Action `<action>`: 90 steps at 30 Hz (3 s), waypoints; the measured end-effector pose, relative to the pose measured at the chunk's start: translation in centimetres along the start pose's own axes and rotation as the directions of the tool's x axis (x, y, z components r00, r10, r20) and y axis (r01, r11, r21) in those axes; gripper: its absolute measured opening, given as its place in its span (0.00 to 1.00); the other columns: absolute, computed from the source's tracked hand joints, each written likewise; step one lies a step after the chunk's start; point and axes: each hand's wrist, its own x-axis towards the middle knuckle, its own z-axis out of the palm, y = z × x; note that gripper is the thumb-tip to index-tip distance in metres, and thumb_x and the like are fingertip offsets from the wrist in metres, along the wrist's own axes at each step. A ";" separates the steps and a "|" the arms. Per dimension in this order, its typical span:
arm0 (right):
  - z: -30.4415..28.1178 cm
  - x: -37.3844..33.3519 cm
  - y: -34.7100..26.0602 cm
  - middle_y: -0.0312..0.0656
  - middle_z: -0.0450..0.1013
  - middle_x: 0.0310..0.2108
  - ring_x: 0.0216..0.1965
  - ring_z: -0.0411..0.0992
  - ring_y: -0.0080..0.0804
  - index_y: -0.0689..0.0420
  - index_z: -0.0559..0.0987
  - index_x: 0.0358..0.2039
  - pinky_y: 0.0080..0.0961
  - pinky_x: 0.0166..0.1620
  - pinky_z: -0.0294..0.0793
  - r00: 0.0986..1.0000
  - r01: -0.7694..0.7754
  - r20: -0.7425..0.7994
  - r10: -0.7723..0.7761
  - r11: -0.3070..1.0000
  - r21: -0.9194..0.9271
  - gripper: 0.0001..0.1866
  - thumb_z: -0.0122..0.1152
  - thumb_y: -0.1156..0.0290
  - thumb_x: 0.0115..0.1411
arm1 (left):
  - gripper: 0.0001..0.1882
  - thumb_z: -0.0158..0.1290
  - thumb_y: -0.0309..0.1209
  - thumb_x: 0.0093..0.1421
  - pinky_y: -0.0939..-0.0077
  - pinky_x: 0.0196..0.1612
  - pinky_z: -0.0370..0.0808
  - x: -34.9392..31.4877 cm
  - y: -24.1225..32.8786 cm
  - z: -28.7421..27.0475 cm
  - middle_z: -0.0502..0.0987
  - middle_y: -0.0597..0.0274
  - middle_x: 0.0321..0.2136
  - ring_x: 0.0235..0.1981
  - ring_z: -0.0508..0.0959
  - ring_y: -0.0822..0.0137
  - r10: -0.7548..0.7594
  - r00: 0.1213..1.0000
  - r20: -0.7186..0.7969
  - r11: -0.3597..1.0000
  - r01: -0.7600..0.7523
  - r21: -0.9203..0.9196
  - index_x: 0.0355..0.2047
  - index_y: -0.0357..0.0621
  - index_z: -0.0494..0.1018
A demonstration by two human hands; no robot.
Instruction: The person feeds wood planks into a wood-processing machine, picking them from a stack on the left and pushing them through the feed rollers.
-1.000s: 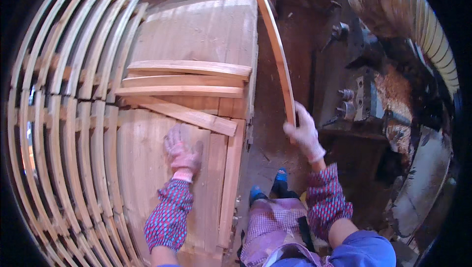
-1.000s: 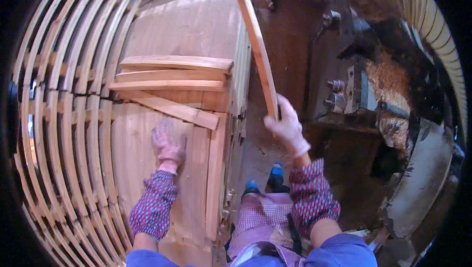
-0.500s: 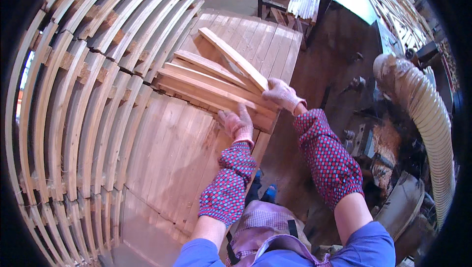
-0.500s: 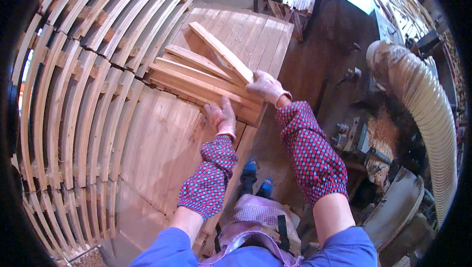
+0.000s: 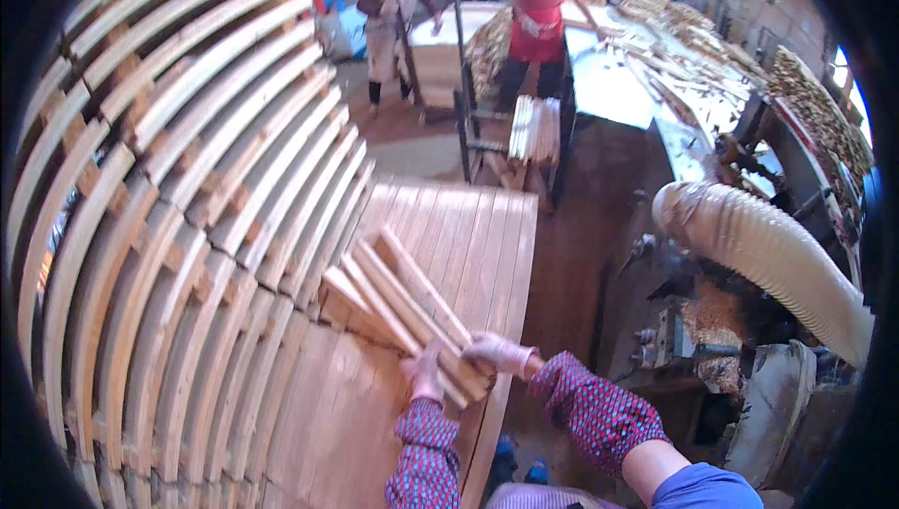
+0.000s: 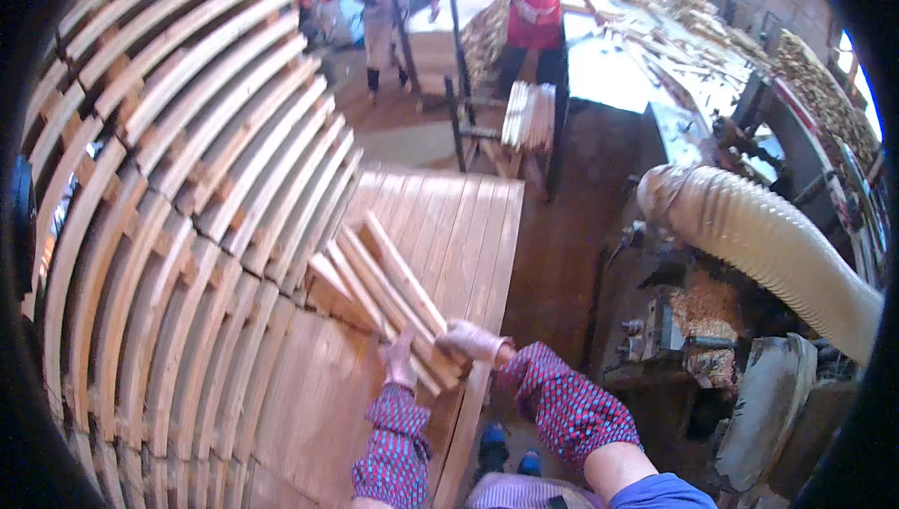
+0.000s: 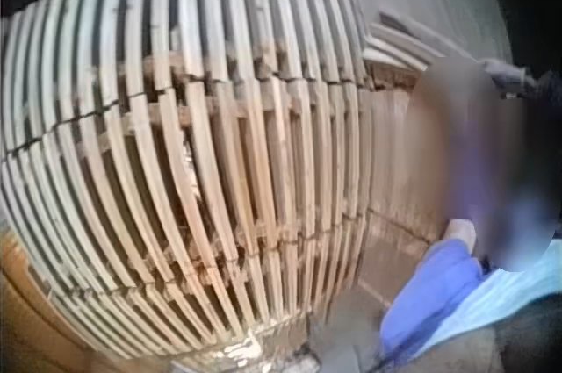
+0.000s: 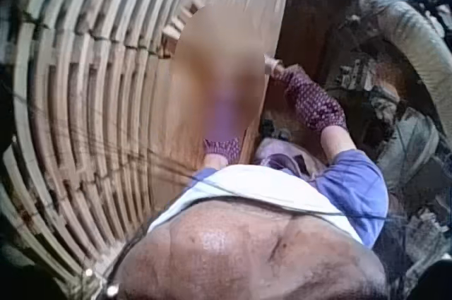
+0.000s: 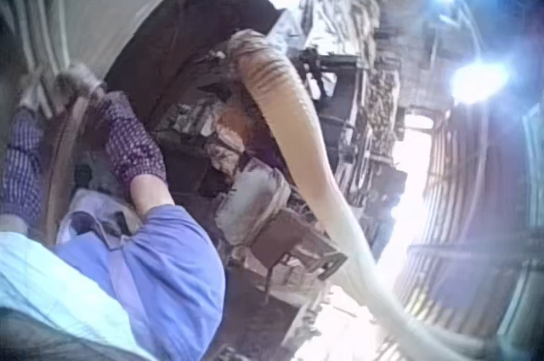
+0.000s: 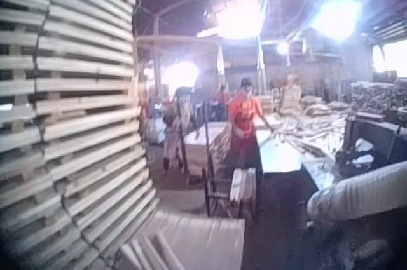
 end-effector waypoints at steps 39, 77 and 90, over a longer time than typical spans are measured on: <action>25.8 -73.6 -10.0 0.52 0.80 0.39 0.41 0.81 0.45 0.58 0.75 0.54 0.37 0.45 0.79 0.592 -0.264 -0.803 0.066 0.957 -0.117 0.34 0.70 0.57 0.47 | 0.42 0.58 0.57 0.57 0.51 0.60 0.72 -50.5 -17.0 -23.7 0.74 0.48 0.55 0.55 0.75 0.49 -0.253 -0.038 0.967 0.688 0.695 0.207 0.63 0.42 0.64; 28.0 -98.7 22.9 0.57 0.66 0.59 0.61 0.64 0.58 0.59 0.71 0.58 0.51 0.64 0.62 0.217 -0.736 -0.930 -0.295 0.577 -0.354 0.26 0.55 0.64 0.60 | 0.42 0.58 0.60 0.55 0.58 0.55 0.76 -65.6 -32.1 -30.9 0.78 0.50 0.49 0.50 0.78 0.56 -0.330 0.014 0.944 0.886 0.351 0.304 0.58 0.36 0.68; 32.9 -88.8 8.0 0.61 0.68 0.56 0.55 0.71 0.55 0.67 0.63 0.63 0.40 0.57 0.72 0.530 -0.197 -0.820 -0.214 0.910 -0.365 0.41 0.70 0.62 0.53 | 0.31 0.61 0.37 0.58 0.62 0.48 0.80 -66.3 -33.3 -29.9 0.78 0.57 0.46 0.44 0.80 0.61 -0.398 0.338 0.853 0.917 0.148 0.369 0.59 0.41 0.66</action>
